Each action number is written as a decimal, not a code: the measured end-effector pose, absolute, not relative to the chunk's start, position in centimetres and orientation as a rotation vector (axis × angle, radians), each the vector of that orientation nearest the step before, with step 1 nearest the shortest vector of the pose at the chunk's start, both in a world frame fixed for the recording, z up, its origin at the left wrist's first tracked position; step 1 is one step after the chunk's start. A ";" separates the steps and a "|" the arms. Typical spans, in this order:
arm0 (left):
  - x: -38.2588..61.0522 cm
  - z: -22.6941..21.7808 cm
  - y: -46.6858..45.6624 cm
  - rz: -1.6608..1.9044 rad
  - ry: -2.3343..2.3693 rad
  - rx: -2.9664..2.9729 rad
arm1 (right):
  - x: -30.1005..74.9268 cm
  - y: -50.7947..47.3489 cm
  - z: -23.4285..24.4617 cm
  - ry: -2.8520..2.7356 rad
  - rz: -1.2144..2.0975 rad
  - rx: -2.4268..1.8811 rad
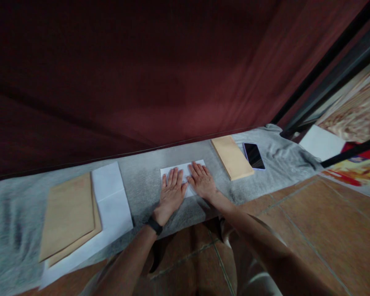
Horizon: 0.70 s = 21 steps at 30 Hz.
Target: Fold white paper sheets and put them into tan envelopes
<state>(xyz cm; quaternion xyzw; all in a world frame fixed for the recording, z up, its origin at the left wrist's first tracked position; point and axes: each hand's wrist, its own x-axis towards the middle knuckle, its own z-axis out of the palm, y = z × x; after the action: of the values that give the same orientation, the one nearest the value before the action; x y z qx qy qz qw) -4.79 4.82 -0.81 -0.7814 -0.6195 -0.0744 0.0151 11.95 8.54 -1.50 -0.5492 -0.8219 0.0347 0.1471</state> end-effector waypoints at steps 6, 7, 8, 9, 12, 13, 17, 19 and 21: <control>-5.6 -1.5 5.9 -0.271 -1.992 -2.318 | 12.7 8.6 -1.7 -2.339 0.085 -1.621; -5.7 -1.5 6.0 -0.281 -1.995 -2.306 | 12.8 8.6 -1.7 -2.334 0.082 -1.629; -5.8 -1.6 6.0 -0.294 -1.995 -2.294 | 12.9 8.7 -1.7 -2.328 0.079 -1.636; -5.9 -1.6 6.0 -0.308 -1.995 -2.281 | 13.0 8.7 -1.8 -2.322 0.077 -1.642; -6.2 -1.6 5.9 -0.330 -2.003 -2.240 | 13.3 8.8 -1.9 -2.306 0.073 -1.656; -6.3 -1.6 5.9 -0.328 -2.010 -2.230 | 13.4 8.8 -1.9 -2.298 0.072 -1.664; -6.6 -1.6 5.8 -0.300 -2.043 -2.212 | 13.9 8.9 -2.0 -2.274 0.071 -1.699; -6.8 -1.6 5.9 -0.306 -2.053 -2.209 | 14.1 8.9 -2.0 -2.276 0.071 -1.708; -6.7 -1.6 6.0 -0.328 -2.057 -2.202 | 14.2 8.9 -1.9 -2.278 0.070 -1.712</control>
<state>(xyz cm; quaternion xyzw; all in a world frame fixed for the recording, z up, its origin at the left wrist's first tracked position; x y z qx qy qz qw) -6.68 5.99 -1.65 -0.7254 -0.6775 -0.1081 0.0551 14.16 8.88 -1.89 -0.5943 -0.7907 0.0243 0.1452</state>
